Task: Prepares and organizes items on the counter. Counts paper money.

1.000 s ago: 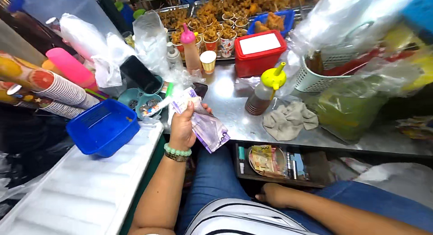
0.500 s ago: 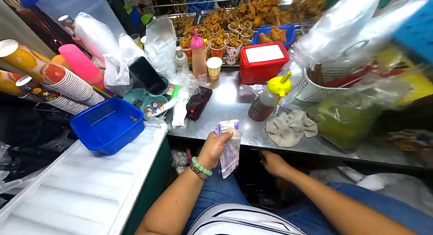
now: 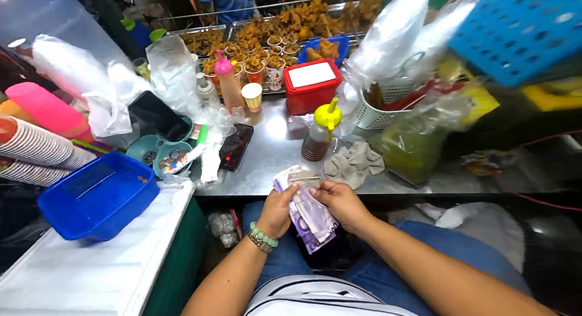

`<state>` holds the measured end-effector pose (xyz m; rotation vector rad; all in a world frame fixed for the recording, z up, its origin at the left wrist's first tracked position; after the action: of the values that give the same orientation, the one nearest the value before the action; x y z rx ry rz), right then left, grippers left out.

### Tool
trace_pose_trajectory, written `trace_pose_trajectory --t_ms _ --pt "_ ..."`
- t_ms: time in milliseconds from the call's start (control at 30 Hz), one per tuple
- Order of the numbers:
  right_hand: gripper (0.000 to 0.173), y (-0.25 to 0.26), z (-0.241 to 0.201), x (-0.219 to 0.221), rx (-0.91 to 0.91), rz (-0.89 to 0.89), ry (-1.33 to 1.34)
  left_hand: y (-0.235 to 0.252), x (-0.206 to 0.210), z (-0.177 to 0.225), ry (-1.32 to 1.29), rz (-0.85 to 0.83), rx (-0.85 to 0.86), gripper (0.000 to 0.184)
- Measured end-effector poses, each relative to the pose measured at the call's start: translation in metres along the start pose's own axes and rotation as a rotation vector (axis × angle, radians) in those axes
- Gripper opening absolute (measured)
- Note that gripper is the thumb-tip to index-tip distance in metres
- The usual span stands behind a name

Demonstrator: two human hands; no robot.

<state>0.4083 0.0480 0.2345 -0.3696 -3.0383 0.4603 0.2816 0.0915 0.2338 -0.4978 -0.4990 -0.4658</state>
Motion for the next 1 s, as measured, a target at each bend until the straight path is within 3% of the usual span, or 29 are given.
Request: trace_pose_trajectory --t_ms 67,200,367,467,633,700,767,900,1000 --pt "0.012 0.001 -0.006 -0.003 -0.04 -0.024 -0.132 0.002 -0.004 0.003 0.031 0.096 0.04 0.021" --pt "0.035 -0.001 -0.027 -0.009 -0.26 0.083 -0.314 0.006 -0.006 0.016 0.147 0.172 0.164 0.027" --pt "0.012 0.011 -0.036 -0.016 -0.175 0.092 -0.104 0.001 -0.001 0.036 0.375 0.161 0.31 0.032" --pt "0.008 0.009 -0.049 -0.021 -0.177 0.139 -0.093 -0.003 -0.001 0.041 0.451 0.146 0.314 0.033" --pt "0.022 -0.016 -0.101 -0.048 -0.589 0.418 -0.566 -0.003 -0.02 0.045 0.345 0.199 0.227 0.011" --pt "0.027 -0.03 -0.115 -0.049 -0.761 0.6 -0.771 -0.002 -0.026 0.049 0.302 0.232 0.231 0.015" --pt "0.028 -0.035 -0.113 -0.031 -0.897 0.669 -0.865 -0.004 -0.024 0.053 0.308 0.273 0.287 0.016" --pt "0.025 -0.029 -0.088 0.023 -0.952 0.483 -0.815 -0.005 -0.016 0.055 0.381 0.358 0.461 0.038" --pt "0.028 -0.016 -0.074 0.035 -0.76 0.331 -0.595 -0.005 -0.011 0.048 0.337 0.375 0.561 0.045"
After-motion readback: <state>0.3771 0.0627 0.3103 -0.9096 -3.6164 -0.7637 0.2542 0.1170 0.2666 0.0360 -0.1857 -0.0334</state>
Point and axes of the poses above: each hand's wrist, its own y-axis towards the middle knuckle, its own x-axis out of the palm, z = x × y, the point moved 9 cm from there along y, towards the middle knuckle, and after that the axes turned 2 degrees about -z, right-handed, at the moved point
